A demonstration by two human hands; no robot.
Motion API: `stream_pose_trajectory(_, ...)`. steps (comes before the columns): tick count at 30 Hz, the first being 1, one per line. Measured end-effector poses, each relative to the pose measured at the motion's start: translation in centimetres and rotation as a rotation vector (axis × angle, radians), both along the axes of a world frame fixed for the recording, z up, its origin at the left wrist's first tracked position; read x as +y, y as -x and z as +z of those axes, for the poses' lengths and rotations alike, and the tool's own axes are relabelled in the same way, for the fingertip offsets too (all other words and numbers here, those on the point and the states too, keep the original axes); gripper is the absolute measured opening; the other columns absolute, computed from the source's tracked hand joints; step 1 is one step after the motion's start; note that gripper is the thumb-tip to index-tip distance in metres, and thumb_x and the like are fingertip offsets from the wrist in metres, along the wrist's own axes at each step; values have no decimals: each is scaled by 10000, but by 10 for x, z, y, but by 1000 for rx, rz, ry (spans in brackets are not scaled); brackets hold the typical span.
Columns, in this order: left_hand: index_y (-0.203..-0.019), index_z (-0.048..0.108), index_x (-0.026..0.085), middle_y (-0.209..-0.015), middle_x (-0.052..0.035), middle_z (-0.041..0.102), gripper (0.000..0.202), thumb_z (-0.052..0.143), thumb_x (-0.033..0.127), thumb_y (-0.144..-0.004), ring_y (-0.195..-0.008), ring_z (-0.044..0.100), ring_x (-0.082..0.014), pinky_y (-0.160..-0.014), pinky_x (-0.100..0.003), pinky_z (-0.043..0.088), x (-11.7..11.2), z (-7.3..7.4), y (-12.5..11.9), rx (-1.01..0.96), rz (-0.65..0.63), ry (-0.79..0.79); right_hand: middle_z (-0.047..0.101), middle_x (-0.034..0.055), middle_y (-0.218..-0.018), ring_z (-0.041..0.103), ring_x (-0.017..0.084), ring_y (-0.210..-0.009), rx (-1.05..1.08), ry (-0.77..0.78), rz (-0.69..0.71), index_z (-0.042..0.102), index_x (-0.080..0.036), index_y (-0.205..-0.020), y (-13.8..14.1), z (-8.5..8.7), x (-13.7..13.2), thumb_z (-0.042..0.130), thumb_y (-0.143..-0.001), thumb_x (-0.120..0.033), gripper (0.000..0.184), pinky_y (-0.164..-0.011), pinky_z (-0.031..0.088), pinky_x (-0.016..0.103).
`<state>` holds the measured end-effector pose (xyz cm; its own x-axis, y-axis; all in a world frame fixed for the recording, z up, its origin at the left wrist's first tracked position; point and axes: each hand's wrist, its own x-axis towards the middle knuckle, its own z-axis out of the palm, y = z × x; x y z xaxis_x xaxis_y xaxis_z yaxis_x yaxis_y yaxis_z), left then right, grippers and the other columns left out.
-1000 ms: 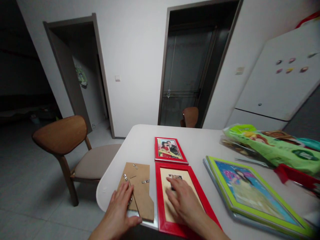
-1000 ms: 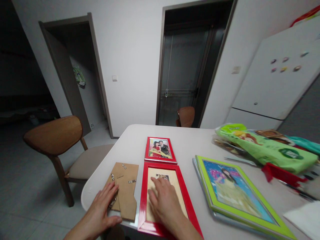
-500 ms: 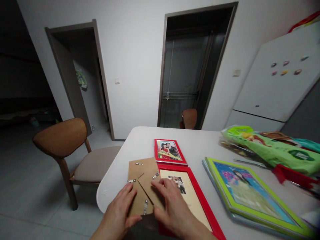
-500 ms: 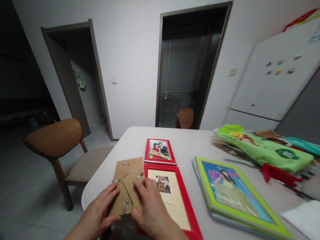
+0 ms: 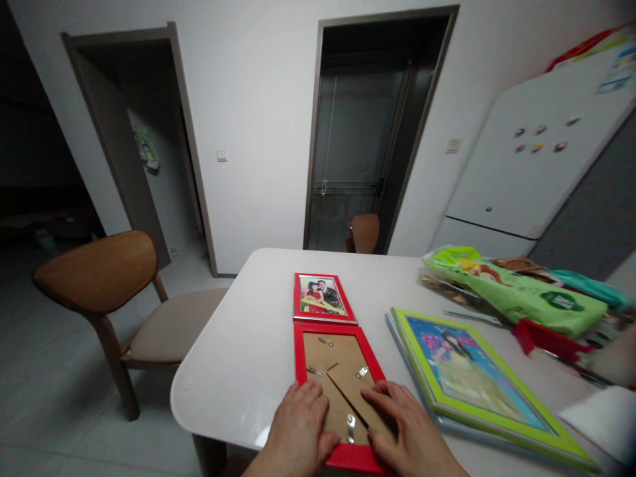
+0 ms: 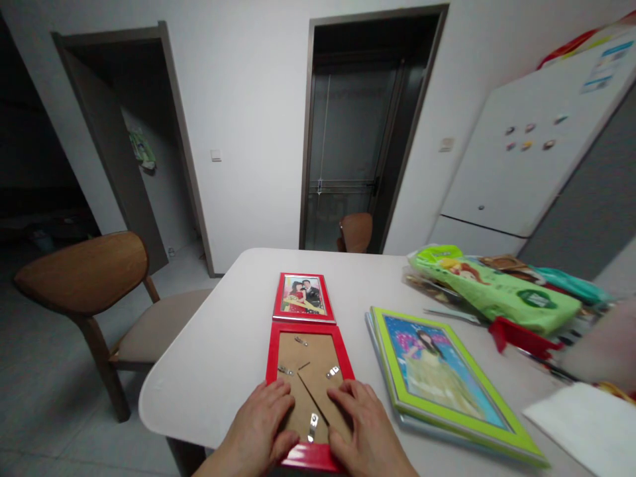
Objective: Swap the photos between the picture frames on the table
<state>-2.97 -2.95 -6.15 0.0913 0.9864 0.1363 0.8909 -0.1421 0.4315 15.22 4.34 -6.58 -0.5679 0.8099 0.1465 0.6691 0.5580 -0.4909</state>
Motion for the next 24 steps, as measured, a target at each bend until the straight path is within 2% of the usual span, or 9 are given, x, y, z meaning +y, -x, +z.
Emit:
stream_pose_trajectory(6,-1056,517,177,-1183,-83,493,384,574,310,-700,-1115,403,-234,-969,-435,259,-3,0,2,-23,0,-10,521,96,-966,460,208,-925,-14,-64,35,588,-175,-969,-1,1,8,434,-718,-296,318,-840,355,342)
stream_pose_trajectory(11,-1150,436,158,-1274,-136,369,713,574,582,-594,-1166,323,-287,-966,-506,206,-6,7,4,-21,-126,58,509,94,-906,456,200,-859,-59,-211,-58,566,-164,-998,7,-1,31,376,-761,-243,314,-784,372,332)
stream_pose_trajectory(13,-1158,426,153,-1279,-144,358,765,575,612,-565,-1171,312,-295,-964,-515,201,-7,8,5,-20,-129,72,501,91,-891,452,203,-851,-89,-260,-73,588,-172,-952,9,-2,36,380,-756,-218,290,-773,372,332)
stream_pose_trajectory(19,-1137,441,142,-1250,-146,399,764,606,593,-542,-1149,351,-290,-962,-503,224,-5,2,4,-31,-92,41,490,103,-923,469,188,-848,-84,-211,-25,606,-149,-818,8,1,34,328,-784,-211,287,-777,386,316)
stream_pose_trajectory(24,-1062,488,143,-1233,-141,425,718,577,629,-541,-1137,370,-284,-962,-498,224,-7,-6,4,-57,-85,-26,487,116,-1063,442,225,-977,-65,-236,-4,585,-172,-967,3,2,22,379,-776,-303,311,-855,357,377)
